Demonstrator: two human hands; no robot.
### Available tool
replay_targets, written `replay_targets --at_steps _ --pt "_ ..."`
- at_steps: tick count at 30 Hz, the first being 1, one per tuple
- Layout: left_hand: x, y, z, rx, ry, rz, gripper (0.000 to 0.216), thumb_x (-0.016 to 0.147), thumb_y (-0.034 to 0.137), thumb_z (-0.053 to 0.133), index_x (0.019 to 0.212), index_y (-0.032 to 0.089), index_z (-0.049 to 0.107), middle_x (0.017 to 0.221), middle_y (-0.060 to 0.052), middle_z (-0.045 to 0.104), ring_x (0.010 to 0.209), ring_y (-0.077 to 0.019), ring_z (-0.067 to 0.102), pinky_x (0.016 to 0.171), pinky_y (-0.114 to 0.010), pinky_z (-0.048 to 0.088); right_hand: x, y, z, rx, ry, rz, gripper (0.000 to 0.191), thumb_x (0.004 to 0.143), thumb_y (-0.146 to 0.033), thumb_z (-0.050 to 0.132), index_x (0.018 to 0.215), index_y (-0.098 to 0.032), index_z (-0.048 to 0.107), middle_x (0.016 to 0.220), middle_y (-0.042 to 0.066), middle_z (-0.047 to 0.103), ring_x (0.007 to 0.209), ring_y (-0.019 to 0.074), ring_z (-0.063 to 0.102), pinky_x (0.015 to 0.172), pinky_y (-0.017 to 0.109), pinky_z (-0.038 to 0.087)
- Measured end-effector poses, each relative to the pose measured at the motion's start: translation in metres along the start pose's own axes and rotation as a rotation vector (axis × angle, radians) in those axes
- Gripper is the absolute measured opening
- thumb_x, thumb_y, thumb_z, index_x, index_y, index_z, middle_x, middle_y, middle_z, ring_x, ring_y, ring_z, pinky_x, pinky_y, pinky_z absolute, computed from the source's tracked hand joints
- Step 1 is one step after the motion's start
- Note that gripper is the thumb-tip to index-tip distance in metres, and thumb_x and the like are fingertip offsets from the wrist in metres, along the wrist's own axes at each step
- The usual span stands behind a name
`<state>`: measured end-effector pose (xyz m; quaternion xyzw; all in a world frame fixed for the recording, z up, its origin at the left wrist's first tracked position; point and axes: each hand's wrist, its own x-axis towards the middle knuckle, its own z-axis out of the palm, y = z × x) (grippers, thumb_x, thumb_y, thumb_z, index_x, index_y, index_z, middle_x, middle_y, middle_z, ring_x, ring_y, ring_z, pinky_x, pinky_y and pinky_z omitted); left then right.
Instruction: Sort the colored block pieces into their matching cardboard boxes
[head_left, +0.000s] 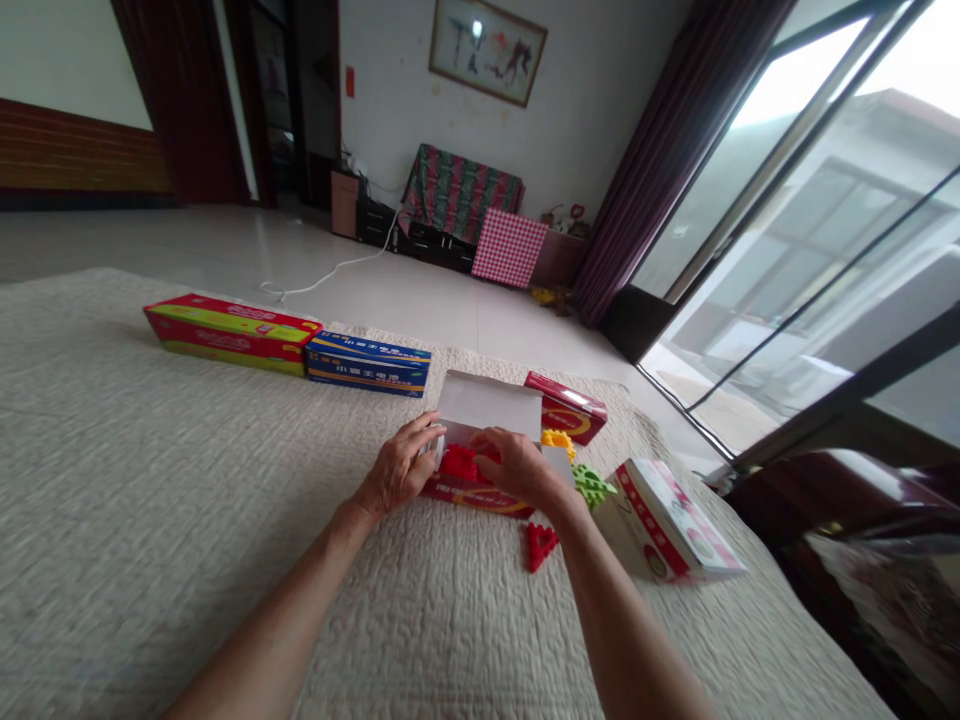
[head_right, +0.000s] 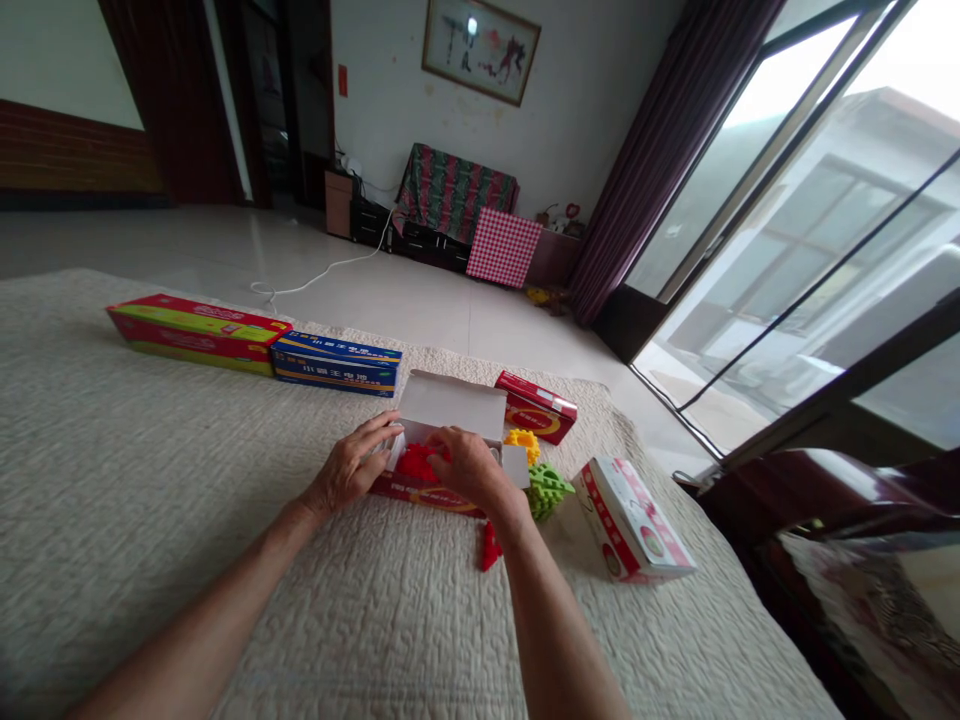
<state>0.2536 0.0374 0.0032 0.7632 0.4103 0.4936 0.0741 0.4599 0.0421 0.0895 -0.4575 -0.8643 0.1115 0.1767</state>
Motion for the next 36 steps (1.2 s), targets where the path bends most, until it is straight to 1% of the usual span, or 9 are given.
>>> replay_targets --at_steps 4,8,13,24,27,29,31,33,36 --pt "0.001 0.001 -0.001 -0.002 -0.004 -0.008 0.037 0.084 0.019 0.043 0.114 0.017 0.063 0.135 -0.012 0.056 0.126 -0.0229 0.051 0.108 -0.041 0.042 -0.006 -0.007 -0.003 0.048 0.014 -0.059 0.023 0.086 -0.012 0.045 0.086 -0.020 0.066 0.073 0.000 0.067 0.064 0.0114 0.059 0.067 0.022 0.041" --pt "0.001 0.001 -0.001 -0.003 -0.011 -0.007 0.036 0.084 0.020 0.044 0.114 0.017 0.063 0.135 -0.012 0.056 0.126 -0.0229 0.052 0.107 -0.040 0.043 -0.005 -0.012 0.001 0.106 -0.035 -0.134 0.023 0.086 -0.010 0.044 0.079 -0.019 0.064 0.073 -0.001 0.064 0.064 0.0108 0.055 0.066 0.021 0.040" --pt "0.001 0.002 -0.001 -0.002 -0.006 -0.008 0.036 0.083 0.019 0.044 0.114 0.016 0.063 0.135 -0.012 0.056 0.126 -0.0233 0.052 0.108 -0.040 0.042 -0.004 -0.016 0.005 0.100 -0.107 -0.120 0.024 0.089 -0.011 0.041 0.078 -0.018 0.061 0.072 -0.001 0.064 0.062 0.0107 0.054 0.064 0.021 0.039" --pt "0.001 0.001 0.000 -0.005 0.012 0.011 0.036 0.084 0.019 0.043 0.113 0.015 0.064 0.133 -0.014 0.056 0.124 -0.0241 0.053 0.107 -0.040 0.043 0.004 -0.022 0.010 -0.027 -0.129 -0.133 0.024 0.088 -0.011 0.042 0.068 -0.018 0.053 0.064 -0.001 0.060 0.056 0.0089 0.045 0.060 0.022 0.034" --pt "0.001 0.000 0.000 -0.006 0.000 0.008 0.035 0.085 0.019 0.043 0.113 0.013 0.063 0.134 -0.015 0.056 0.125 -0.0244 0.053 0.107 -0.040 0.042 0.002 -0.024 0.004 -0.025 -0.111 -0.114 0.025 0.088 -0.012 0.041 0.068 -0.018 0.054 0.064 -0.001 0.060 0.056 0.0091 0.046 0.060 0.022 0.035" --pt "0.000 0.000 0.000 -0.003 -0.003 0.019 0.035 0.085 0.020 0.043 0.113 0.012 0.063 0.133 -0.016 0.056 0.125 -0.0241 0.053 0.107 -0.039 0.042 -0.005 -0.021 -0.009 0.014 -0.059 -0.081 0.025 0.090 -0.014 0.040 0.073 -0.018 0.058 0.069 0.000 0.062 0.060 0.0097 0.051 0.063 0.023 0.038" --pt "0.000 -0.002 0.000 0.001 0.001 0.035 0.035 0.086 0.020 0.043 0.113 0.013 0.063 0.133 -0.015 0.057 0.125 -0.0238 0.053 0.107 -0.039 0.042 -0.019 -0.014 -0.027 0.077 0.039 -0.032 0.025 0.092 -0.019 0.038 0.083 -0.018 0.062 0.076 0.002 0.065 0.067 0.0110 0.056 0.067 0.023 0.040" --pt "0.000 -0.003 0.001 0.002 0.004 0.046 0.035 0.086 0.022 0.043 0.113 0.013 0.063 0.133 -0.015 0.056 0.124 -0.0238 0.053 0.107 -0.039 0.042 -0.041 -0.003 -0.044 0.120 0.129 0.023 0.026 0.093 -0.023 0.038 0.092 -0.018 0.064 0.082 0.003 0.067 0.073 0.0124 0.060 0.070 0.024 0.042" --pt "0.000 -0.005 0.001 0.001 0.003 0.052 0.035 0.086 0.023 0.043 0.113 0.013 0.063 0.133 -0.014 0.057 0.124 -0.0243 0.053 0.107 -0.040 0.042 -0.082 0.014 -0.054 0.085 0.166 0.130 0.023 0.091 -0.024 0.043 0.092 -0.019 0.065 0.081 0.002 0.068 0.072 0.0133 0.061 0.069 0.026 0.044"
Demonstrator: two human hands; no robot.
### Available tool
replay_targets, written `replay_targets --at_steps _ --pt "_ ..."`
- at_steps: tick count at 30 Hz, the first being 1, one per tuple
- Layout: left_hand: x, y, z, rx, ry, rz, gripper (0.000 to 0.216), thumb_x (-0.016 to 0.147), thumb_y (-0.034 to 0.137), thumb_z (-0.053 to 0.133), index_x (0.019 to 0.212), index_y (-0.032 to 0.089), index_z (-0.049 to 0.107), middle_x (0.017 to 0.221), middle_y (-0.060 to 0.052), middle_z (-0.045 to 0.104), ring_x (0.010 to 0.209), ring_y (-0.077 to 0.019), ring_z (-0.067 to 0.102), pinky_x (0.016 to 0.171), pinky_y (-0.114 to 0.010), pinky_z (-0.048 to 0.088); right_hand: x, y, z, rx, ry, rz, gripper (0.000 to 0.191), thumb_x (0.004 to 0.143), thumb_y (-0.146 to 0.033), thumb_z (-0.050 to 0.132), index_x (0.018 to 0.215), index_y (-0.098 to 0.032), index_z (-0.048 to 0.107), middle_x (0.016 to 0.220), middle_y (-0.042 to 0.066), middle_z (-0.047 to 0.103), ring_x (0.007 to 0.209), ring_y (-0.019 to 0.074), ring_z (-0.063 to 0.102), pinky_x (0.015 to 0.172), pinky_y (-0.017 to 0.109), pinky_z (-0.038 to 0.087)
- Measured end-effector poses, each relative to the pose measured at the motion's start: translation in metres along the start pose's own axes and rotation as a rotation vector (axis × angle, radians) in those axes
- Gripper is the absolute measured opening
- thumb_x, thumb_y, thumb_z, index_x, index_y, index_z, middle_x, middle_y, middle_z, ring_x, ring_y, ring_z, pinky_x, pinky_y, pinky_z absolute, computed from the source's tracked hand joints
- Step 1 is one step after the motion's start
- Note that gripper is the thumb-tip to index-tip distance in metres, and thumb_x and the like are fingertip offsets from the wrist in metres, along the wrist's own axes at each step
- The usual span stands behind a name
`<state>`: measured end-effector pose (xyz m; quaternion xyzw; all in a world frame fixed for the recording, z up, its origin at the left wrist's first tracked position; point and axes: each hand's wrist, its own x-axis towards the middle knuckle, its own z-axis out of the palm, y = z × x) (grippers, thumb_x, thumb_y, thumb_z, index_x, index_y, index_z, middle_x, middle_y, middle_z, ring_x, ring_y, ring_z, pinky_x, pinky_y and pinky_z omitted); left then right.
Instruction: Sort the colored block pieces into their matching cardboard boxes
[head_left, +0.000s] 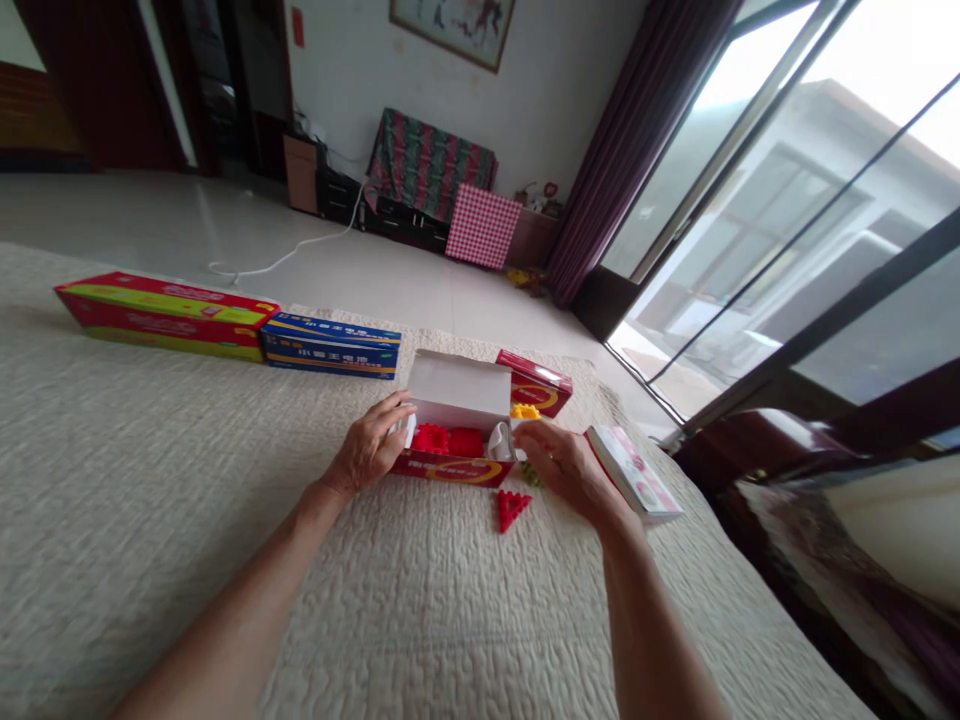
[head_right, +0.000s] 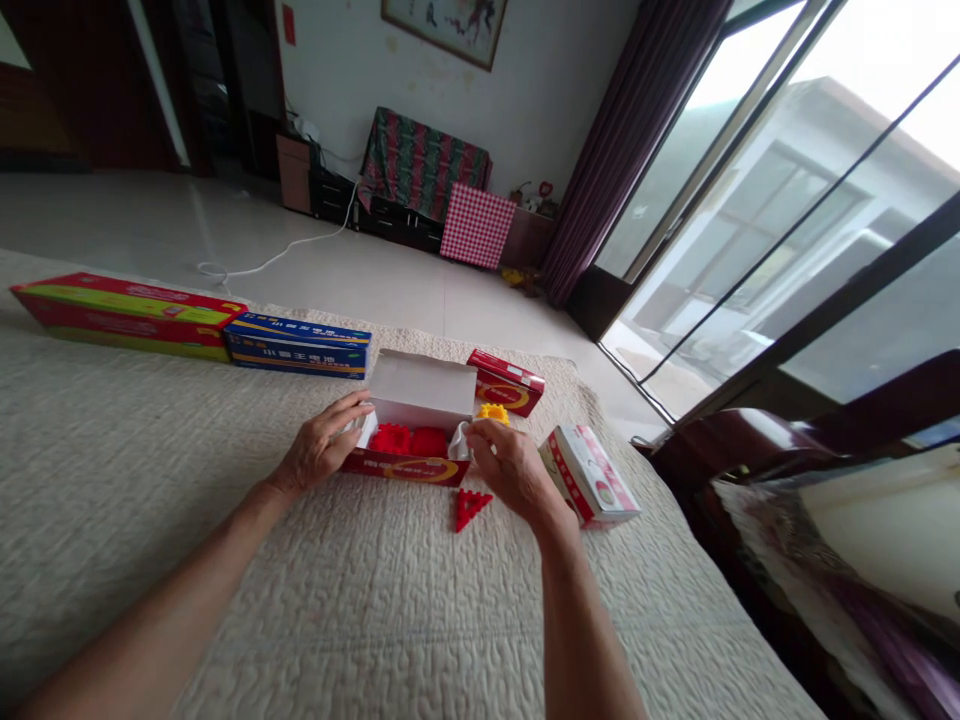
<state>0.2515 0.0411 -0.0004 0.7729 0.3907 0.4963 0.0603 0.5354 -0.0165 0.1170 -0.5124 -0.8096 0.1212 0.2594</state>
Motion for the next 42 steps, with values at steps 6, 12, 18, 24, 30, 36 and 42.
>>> replay_targets --at_steps 6,12,18,24,30,36,42 --pt "0.000 -0.001 -0.001 0.006 -0.011 -0.001 0.035 0.087 0.025 0.043 0.113 0.015 0.063 0.134 -0.013 0.056 0.124 -0.0248 0.054 0.107 -0.041 0.042 -0.059 0.040 0.031 -0.068 -0.160 0.048 0.040 0.070 -0.006 0.051 0.105 -0.019 0.063 0.111 0.007 0.067 0.102 0.0198 0.062 0.090 0.033 0.046" --pt "-0.001 -0.001 -0.001 0.012 -0.006 0.015 0.034 0.088 0.024 0.043 0.113 0.014 0.064 0.132 -0.013 0.057 0.124 -0.0239 0.053 0.108 -0.039 0.042 -0.062 0.050 0.054 -0.081 -0.250 0.026 0.058 0.061 0.002 0.044 0.112 -0.019 0.061 0.120 0.008 0.062 0.113 0.0196 0.056 0.099 0.032 0.041" --pt "0.000 -0.001 -0.001 0.026 -0.004 0.015 0.034 0.088 0.024 0.044 0.113 0.014 0.064 0.132 -0.014 0.057 0.123 -0.0246 0.054 0.107 -0.040 0.043 -0.058 0.046 0.048 -0.114 -0.253 0.068 0.036 0.071 -0.005 0.049 0.100 -0.019 0.064 0.096 0.005 0.066 0.089 0.0173 0.062 0.082 0.027 0.045" --pt "0.001 0.003 -0.003 0.045 -0.002 0.031 0.034 0.089 0.023 0.042 0.112 0.012 0.064 0.131 -0.016 0.058 0.122 -0.0242 0.055 0.105 -0.039 0.044 -0.065 0.042 0.041 -0.133 -0.220 0.087 0.029 0.075 -0.007 0.052 0.097 -0.021 0.064 0.095 0.004 0.069 0.085 0.0178 0.065 0.076 0.028 0.046" --pt "0.001 0.003 -0.002 0.033 0.003 0.017 0.035 0.087 0.022 0.042 0.112 0.013 0.064 0.132 -0.015 0.058 0.122 -0.0240 0.055 0.106 -0.039 0.044 -0.058 0.021 0.015 -0.031 -0.028 0.007 0.027 0.079 -0.015 0.058 0.103 -0.024 0.064 0.097 0.002 0.071 0.089 0.0176 0.066 0.080 0.030 0.047" --pt "0.001 0.003 -0.003 0.032 -0.012 0.002 0.035 0.085 0.021 0.044 0.113 0.014 0.064 0.133 -0.015 0.057 0.123 -0.0258 0.054 0.106 -0.042 0.043 0.010 -0.008 0.020 0.029 0.067 -0.072 0.027 0.075 -0.017 0.061 0.102 -0.020 0.064 0.092 0.002 0.071 0.079 0.0148 0.064 0.072 0.027 0.046" --pt "0.001 0.004 -0.003 0.046 -0.015 0.014 0.035 0.085 0.019 0.042 0.112 0.012 0.063 0.133 -0.016 0.057 0.125 -0.0245 0.053 0.107 -0.040 0.043 0.054 -0.008 0.040 -0.200 -0.179 0.086 0.027 0.071 -0.013 0.058 0.097 -0.018 0.064 0.083 0.005 0.070 0.070 0.0144 0.060 0.061 0.024 0.039"
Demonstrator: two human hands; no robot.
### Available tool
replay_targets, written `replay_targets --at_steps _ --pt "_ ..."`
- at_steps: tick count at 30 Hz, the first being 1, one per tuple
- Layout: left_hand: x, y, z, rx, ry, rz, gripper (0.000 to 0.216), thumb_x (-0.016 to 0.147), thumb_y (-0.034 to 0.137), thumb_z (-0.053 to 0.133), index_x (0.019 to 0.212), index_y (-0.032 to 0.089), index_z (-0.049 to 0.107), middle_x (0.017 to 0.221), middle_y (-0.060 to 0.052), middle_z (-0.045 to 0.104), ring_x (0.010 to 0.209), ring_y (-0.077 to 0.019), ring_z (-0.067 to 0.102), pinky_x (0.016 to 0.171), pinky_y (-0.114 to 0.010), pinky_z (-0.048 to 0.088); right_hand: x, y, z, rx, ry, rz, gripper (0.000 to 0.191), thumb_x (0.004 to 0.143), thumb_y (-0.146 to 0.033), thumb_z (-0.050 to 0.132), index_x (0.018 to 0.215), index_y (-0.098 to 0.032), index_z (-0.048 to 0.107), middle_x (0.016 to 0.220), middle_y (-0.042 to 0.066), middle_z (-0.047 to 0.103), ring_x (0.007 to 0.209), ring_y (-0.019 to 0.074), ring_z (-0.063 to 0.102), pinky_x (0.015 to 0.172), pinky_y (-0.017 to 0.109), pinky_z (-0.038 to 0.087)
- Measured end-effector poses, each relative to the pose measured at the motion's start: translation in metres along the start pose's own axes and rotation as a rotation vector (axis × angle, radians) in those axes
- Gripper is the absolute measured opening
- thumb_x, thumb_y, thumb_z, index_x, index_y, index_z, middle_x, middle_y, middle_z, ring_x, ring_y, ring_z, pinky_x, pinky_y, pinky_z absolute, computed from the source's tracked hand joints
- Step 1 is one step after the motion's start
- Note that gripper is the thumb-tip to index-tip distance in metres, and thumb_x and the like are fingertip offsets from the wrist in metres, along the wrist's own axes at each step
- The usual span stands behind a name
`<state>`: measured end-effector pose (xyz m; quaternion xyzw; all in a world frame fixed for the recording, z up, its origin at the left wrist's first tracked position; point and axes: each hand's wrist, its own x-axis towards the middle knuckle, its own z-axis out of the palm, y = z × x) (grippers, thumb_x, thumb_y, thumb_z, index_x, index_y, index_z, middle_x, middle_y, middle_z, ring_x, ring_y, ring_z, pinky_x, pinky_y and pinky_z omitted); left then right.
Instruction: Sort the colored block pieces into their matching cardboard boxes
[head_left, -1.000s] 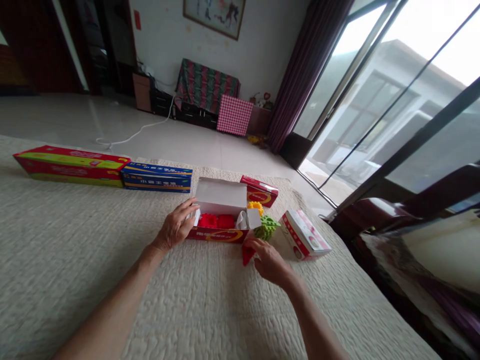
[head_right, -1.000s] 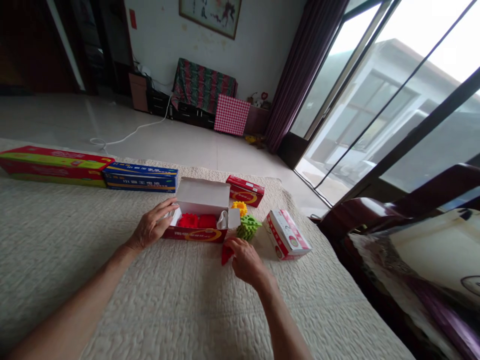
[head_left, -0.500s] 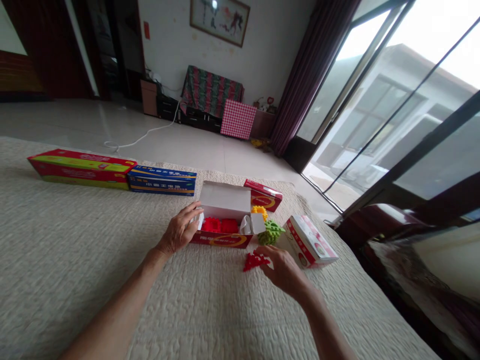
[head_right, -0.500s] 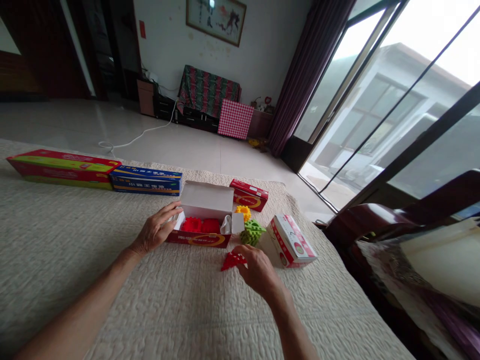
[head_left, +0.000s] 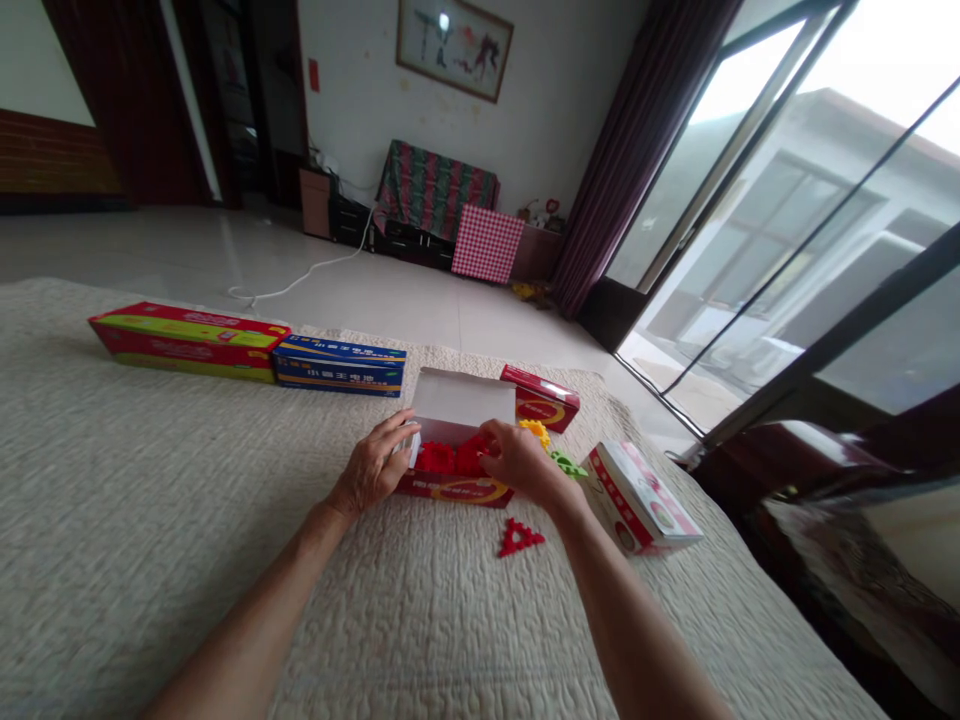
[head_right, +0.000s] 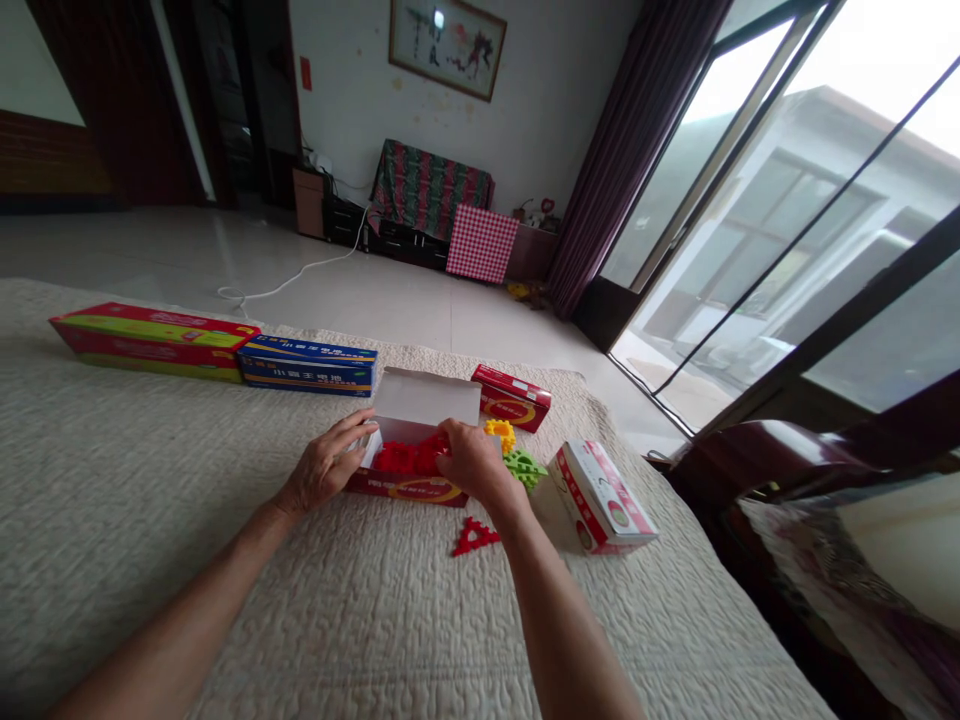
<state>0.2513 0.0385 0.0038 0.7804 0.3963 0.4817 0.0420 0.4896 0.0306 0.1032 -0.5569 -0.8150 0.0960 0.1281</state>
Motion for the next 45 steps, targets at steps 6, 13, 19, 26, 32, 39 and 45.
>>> replay_targets --at_steps 6,13,19,26,32,39,45 --pt "0.001 0.002 0.000 -0.010 -0.004 -0.013 0.036 0.085 0.019 0.042 0.114 0.014 0.063 0.134 -0.014 0.056 0.125 -0.0235 0.052 0.108 -0.040 0.042 0.002 0.004 0.004 -0.159 -0.059 0.057 0.024 0.069 -0.011 0.059 0.092 -0.019 0.063 0.085 0.006 0.067 0.074 0.0162 0.059 0.061 0.025 0.035" --pt "0.001 0.003 -0.001 -0.016 -0.011 -0.018 0.036 0.085 0.019 0.042 0.113 0.014 0.063 0.134 -0.014 0.056 0.125 -0.0242 0.052 0.108 -0.040 0.042 0.005 0.003 0.005 -0.196 -0.086 0.044 0.022 0.071 -0.012 0.058 0.091 -0.018 0.062 0.085 0.007 0.066 0.073 0.0169 0.058 0.060 0.026 0.034" --pt "0.000 0.000 0.000 -0.019 -0.005 -0.016 0.035 0.086 0.020 0.042 0.114 0.014 0.063 0.133 -0.014 0.056 0.124 -0.0244 0.053 0.108 -0.040 0.042 -0.023 0.003 -0.010 -0.089 0.062 -0.043 0.016 0.075 -0.013 0.053 0.089 -0.017 0.060 0.088 0.006 0.065 0.077 0.0152 0.056 0.070 0.026 0.038" --pt "0.000 -0.002 0.001 -0.017 -0.016 -0.019 0.035 0.086 0.022 0.042 0.114 0.015 0.063 0.133 -0.014 0.056 0.124 -0.0240 0.053 0.107 -0.041 0.042 -0.096 0.030 -0.003 0.058 -0.045 -0.008 0.019 0.072 -0.006 0.051 0.079 -0.020 0.061 0.081 0.001 0.066 0.072 0.0136 0.058 0.066 0.025 0.041" --pt "0.000 -0.001 0.000 -0.023 -0.007 -0.014 0.035 0.087 0.024 0.042 0.113 0.014 0.063 0.133 -0.015 0.057 0.124 -0.0242 0.054 0.107 -0.041 0.042 -0.106 0.052 0.033 0.088 -0.120 -0.018 0.042 0.066 -0.002 0.051 0.101 -0.021 0.062 0.107 0.005 0.064 0.100 0.0187 0.060 0.088 0.031 0.045" --pt "0.000 0.000 0.000 -0.033 -0.011 -0.018 0.035 0.087 0.024 0.043 0.114 0.015 0.063 0.133 -0.014 0.057 0.124 -0.0253 0.053 0.107 -0.042 0.042 -0.104 0.051 0.047 0.075 -0.119 -0.006 0.028 0.074 -0.006 0.050 0.094 -0.020 0.063 0.098 0.006 0.062 0.090 0.0164 0.059 0.080 0.027 0.046" --pt "0.000 0.000 0.000 -0.030 -0.008 -0.015 0.035 0.087 0.022 0.042 0.114 0.014 0.063 0.133 -0.014 0.057 0.125 -0.0240 0.053 0.107 -0.041 0.042 -0.115 0.045 0.029 0.142 -0.114 -0.038 0.029 0.071 -0.006 0.054 0.094 -0.021 0.063 0.091 0.003 0.063 0.082 0.0148 0.059 0.074 0.027 0.045"
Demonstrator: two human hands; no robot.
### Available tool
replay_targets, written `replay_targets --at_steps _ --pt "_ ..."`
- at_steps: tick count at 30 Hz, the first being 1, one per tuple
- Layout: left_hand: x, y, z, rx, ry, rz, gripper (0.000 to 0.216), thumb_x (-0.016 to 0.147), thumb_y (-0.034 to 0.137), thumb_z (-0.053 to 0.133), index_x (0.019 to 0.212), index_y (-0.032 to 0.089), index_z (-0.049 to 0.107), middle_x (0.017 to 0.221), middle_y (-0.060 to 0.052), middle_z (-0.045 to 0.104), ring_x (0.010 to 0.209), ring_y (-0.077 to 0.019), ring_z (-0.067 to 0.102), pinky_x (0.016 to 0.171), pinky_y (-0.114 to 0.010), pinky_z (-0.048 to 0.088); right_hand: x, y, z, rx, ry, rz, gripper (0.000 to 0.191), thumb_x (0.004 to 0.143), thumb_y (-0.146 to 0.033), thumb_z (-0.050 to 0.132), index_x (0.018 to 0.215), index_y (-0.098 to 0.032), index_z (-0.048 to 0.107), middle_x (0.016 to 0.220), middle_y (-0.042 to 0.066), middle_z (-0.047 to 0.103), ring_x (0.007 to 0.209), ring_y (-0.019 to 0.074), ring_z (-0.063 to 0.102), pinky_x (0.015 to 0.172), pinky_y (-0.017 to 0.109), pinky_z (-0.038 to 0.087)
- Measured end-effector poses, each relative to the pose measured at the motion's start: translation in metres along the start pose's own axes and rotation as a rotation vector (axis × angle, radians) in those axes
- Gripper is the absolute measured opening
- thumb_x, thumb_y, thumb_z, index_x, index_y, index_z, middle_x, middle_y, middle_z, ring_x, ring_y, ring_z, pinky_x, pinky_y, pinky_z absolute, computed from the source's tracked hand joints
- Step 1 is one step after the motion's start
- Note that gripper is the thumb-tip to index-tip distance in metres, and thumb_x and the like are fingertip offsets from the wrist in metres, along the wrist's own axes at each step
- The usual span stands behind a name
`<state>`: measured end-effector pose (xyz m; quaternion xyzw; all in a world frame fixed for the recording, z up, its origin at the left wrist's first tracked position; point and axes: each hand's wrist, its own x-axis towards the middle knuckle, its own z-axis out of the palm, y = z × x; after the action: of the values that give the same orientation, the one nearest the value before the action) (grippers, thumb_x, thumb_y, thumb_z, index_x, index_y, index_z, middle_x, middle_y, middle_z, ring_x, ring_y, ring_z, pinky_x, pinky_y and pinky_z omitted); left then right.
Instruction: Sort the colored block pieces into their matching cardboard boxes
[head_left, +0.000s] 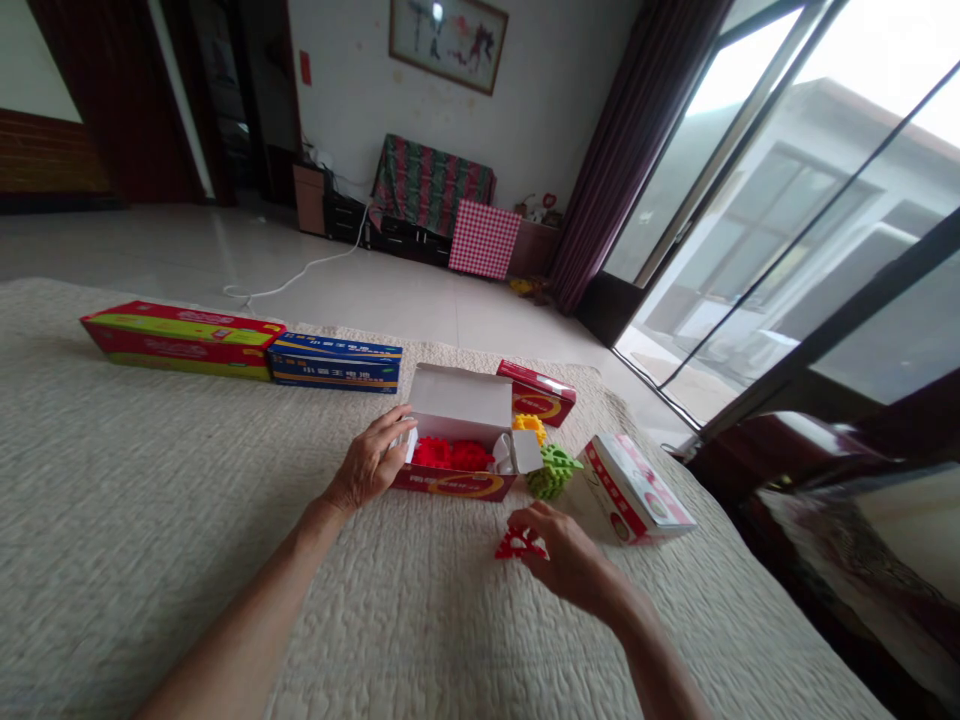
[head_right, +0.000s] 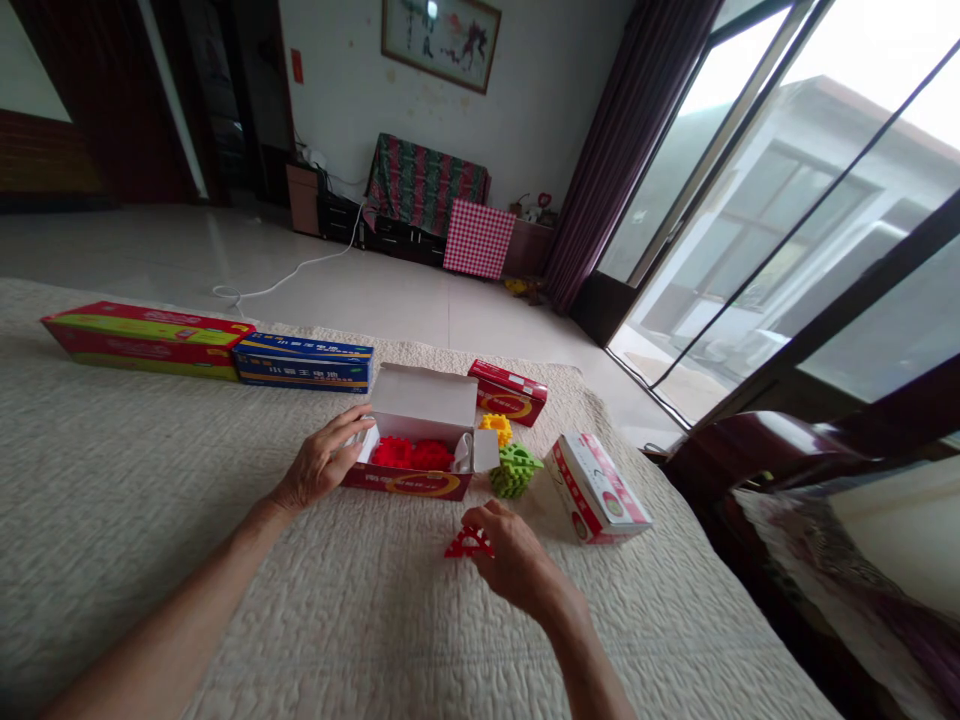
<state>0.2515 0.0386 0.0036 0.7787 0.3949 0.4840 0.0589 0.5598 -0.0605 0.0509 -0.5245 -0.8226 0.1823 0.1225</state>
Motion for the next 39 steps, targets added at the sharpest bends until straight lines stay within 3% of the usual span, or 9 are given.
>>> replay_targets --at_steps 3,7,11,14,24,34,39 --pt "0.000 0.000 0.000 -0.008 0.000 -0.008 0.035 0.087 0.022 0.042 0.113 0.015 0.063 0.133 -0.014 0.057 0.124 -0.0231 0.053 0.107 -0.040 0.043 0.008 -0.022 -0.024 0.070 0.074 -0.087 0.031 0.073 -0.011 0.056 0.101 -0.024 0.061 0.098 0.001 0.065 0.087 0.0147 0.060 0.078 0.027 0.045" --pt "0.000 0.000 0.000 0.004 -0.004 -0.020 0.035 0.086 0.022 0.043 0.114 0.017 0.063 0.133 -0.012 0.057 0.125 -0.0230 0.053 0.108 -0.041 0.042 0.050 -0.045 -0.045 0.000 0.249 -0.119 0.025 0.076 -0.016 0.057 0.100 -0.021 0.062 0.100 0.004 0.065 0.088 0.0158 0.060 0.081 0.029 0.044" --pt "0.001 0.001 -0.001 0.010 0.002 -0.006 0.035 0.085 0.021 0.043 0.113 0.016 0.063 0.133 -0.013 0.057 0.124 -0.0234 0.053 0.107 -0.040 0.042 0.096 -0.045 -0.041 -0.163 0.216 -0.046 0.024 0.073 -0.015 0.059 0.096 -0.018 0.066 0.094 0.007 0.064 0.082 0.0166 0.058 0.075 0.028 0.042" --pt "0.001 0.002 -0.001 0.013 0.006 0.003 0.035 0.085 0.019 0.043 0.113 0.014 0.063 0.133 -0.014 0.057 0.125 -0.0238 0.053 0.108 -0.040 0.042 0.111 -0.039 -0.034 -0.244 0.146 0.011 0.021 0.073 -0.016 0.060 0.093 -0.018 0.066 0.092 0.007 0.064 0.079 0.0161 0.058 0.072 0.026 0.040" --pt "0.000 0.000 0.000 0.013 -0.011 -0.014 0.036 0.084 0.019 0.043 0.115 0.015 0.062 0.135 -0.013 0.055 0.126 -0.0243 0.052 0.108 -0.041 0.042 0.113 -0.033 -0.028 -0.342 0.078 0.038 0.016 0.073 -0.018 0.062 0.087 -0.021 0.068 0.090 0.005 0.066 0.075 0.0158 0.060 0.065 0.025 0.038" --pt "0.001 0.001 0.000 0.013 0.007 0.016 0.036 0.084 0.018 0.043 0.113 0.011 0.063 0.133 -0.017 0.057 0.125 -0.0238 0.053 0.107 -0.039 0.043 0.112 -0.046 -0.033 -0.356 0.015 0.083 0.017 0.077 -0.012 0.056 0.072 -0.017 0.071 0.081 0.007 0.070 0.072 0.0156 0.063 0.063 0.023 0.039" --pt "0.001 0.001 0.000 -0.014 0.017 -0.001 0.036 0.083 0.018 0.043 0.113 0.013 0.064 0.133 -0.016 0.057 0.125 -0.0253 0.053 0.107 -0.041 0.042 0.104 -0.042 -0.038 -0.291 0.127 0.010 0.018 0.078 -0.014 0.054 0.081 -0.019 0.071 0.083 0.006 0.067 0.074 0.0155 0.061 0.068 0.025 0.041"
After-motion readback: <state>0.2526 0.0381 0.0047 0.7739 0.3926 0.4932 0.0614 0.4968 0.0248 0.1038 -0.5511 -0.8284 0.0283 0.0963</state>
